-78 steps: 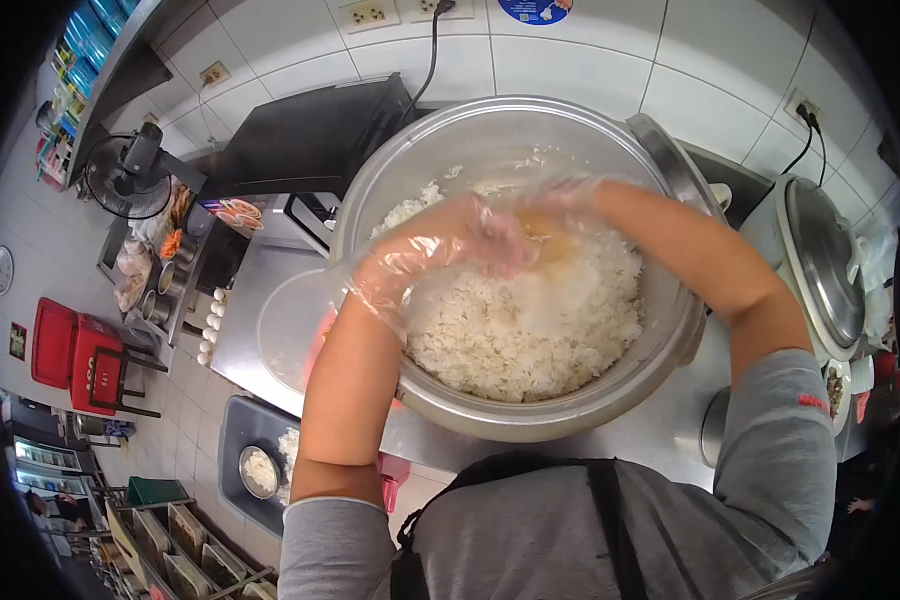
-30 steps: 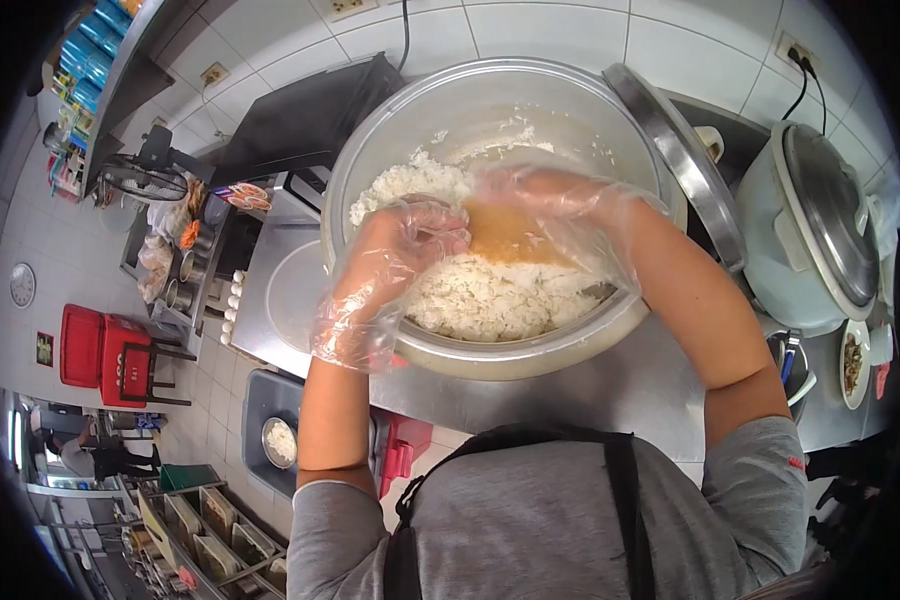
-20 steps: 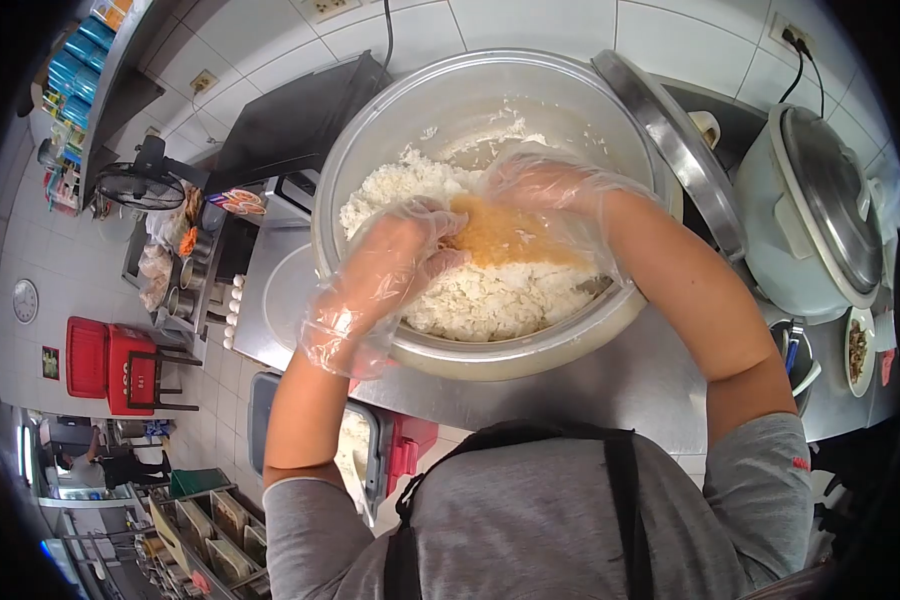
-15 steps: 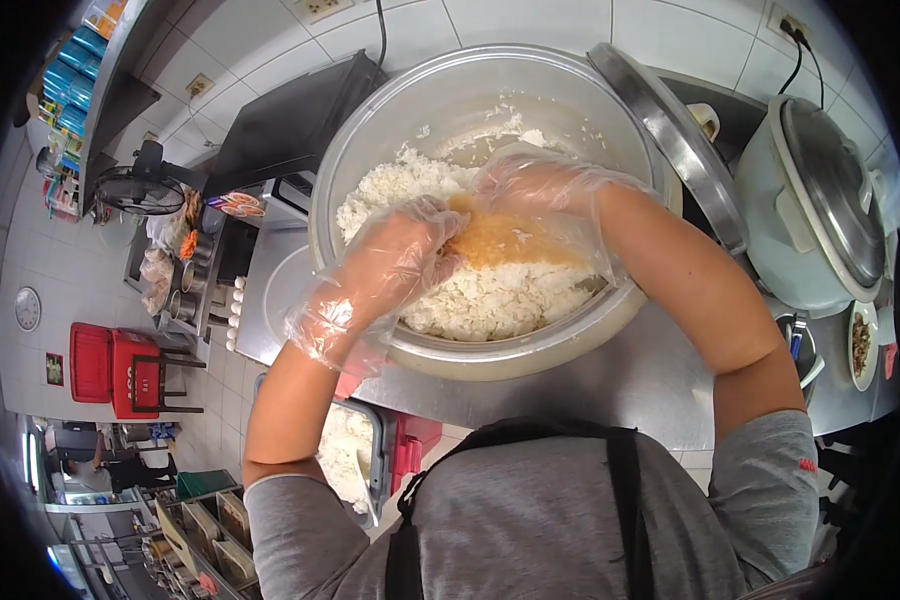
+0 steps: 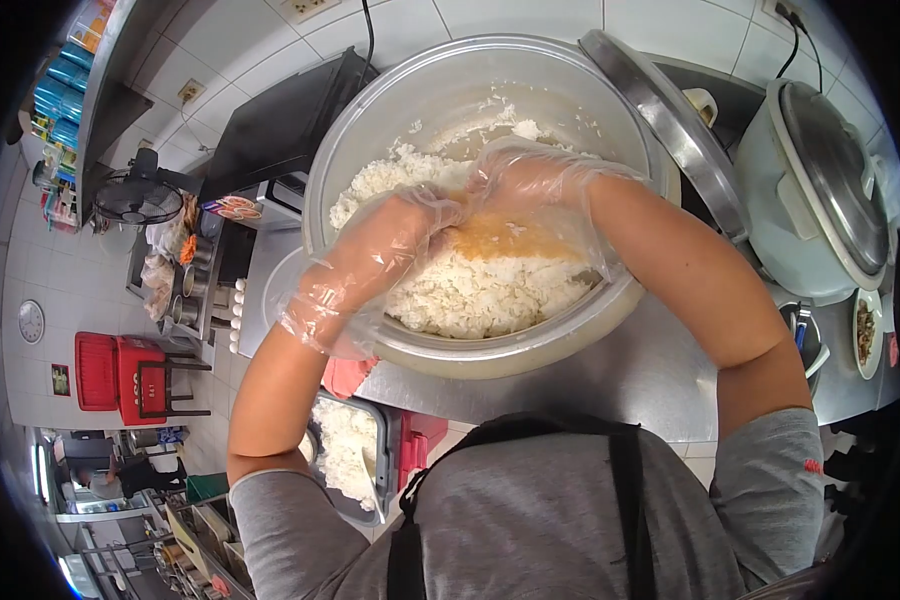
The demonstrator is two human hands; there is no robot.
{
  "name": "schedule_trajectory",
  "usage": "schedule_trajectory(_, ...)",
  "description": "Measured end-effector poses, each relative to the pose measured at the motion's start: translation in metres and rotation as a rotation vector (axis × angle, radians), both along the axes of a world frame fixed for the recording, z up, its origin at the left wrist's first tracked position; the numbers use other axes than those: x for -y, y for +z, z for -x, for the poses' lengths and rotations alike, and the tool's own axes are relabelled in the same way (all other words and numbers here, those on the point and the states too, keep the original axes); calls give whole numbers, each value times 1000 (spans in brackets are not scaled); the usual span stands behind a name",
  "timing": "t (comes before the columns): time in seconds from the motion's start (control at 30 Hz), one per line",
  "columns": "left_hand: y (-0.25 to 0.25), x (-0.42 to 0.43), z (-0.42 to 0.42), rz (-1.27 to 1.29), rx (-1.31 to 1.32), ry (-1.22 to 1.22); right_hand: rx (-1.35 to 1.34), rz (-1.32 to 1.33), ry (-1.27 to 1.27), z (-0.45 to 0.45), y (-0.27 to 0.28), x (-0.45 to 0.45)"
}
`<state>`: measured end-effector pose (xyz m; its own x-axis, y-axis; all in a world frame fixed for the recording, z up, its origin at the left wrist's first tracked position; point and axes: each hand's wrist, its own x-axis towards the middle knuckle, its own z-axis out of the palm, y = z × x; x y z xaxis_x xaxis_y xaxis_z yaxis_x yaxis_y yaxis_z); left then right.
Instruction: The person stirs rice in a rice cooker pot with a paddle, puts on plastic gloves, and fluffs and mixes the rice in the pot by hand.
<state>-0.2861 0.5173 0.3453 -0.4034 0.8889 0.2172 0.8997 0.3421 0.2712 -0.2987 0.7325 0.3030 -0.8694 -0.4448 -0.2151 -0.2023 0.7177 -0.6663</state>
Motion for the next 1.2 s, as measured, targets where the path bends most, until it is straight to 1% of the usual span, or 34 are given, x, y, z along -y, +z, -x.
schedule_trajectory(0.07, 5, -3, 0, 48, 38, -4, 15, 7, 13, -2, 3, 0)
schedule_trajectory(0.17, 5, -3, 10, 84, 122, -19, 18, -70, 17, 1, 5, 1)
schedule_trajectory(0.2, 3, -2, 14, 90, 157, -26, 22, -42, 2, -1, 6, 1)
schedule_trajectory(0.27, 1, -3, 17, 111, 199, 26, 31, 13, -29, -5, 8, 2)
schedule_trajectory(0.4, -3, 1, 29, 163, 310, 94, 39, -3, -52, -4, 8, 2)
schedule_trajectory(0.5, 3, 5, 28, 121, 242, 51, 32, -17, -60, 0, 5, 1)
schedule_trajectory(0.6, 2, 7, 32, 109, 256, 10, -8, -40, -31, 10, -3, -2)
schedule_trajectory(0.7, 2, 5, 37, 178, 271, 54, -32, -85, 11, 11, -1, -2)
schedule_trajectory(0.77, 5, 2, 31, 101, 256, 106, -5, -109, 2, 7, 9, -3)
schedule_trajectory(0.8, 9, 1, 27, 61, 246, 132, -14, -86, -28, 7, 7, -3)
schedule_trajectory(0.9, 30, 13, 18, 173, 257, 369, -52, -38, -80, 4, 3, -2)
schedule_trajectory(0.97, 24, 17, 9, 165, 351, 420, -99, -36, -75, 2, 8, -1)
schedule_trajectory(1.0, 19, 19, 2, 163, 398, 444, -55, 1, -82, 4, 6, 0)
schedule_trajectory(1.03, 8, 17, -8, 26, 425, 473, -11, 38, -91, 9, 2, 0)
schedule_trajectory(1.07, 4, 16, -14, 31, 380, 458, 34, 73, -102, 12, -2, 0)
schedule_trajectory(1.17, -10, 18, -17, 15, 238, 423, -132, 215, -146, 10, -13, -3)
schedule_trajectory(1.2, -11, 20, -17, -1, 261, 456, -97, 208, -156, 8, -9, -3)
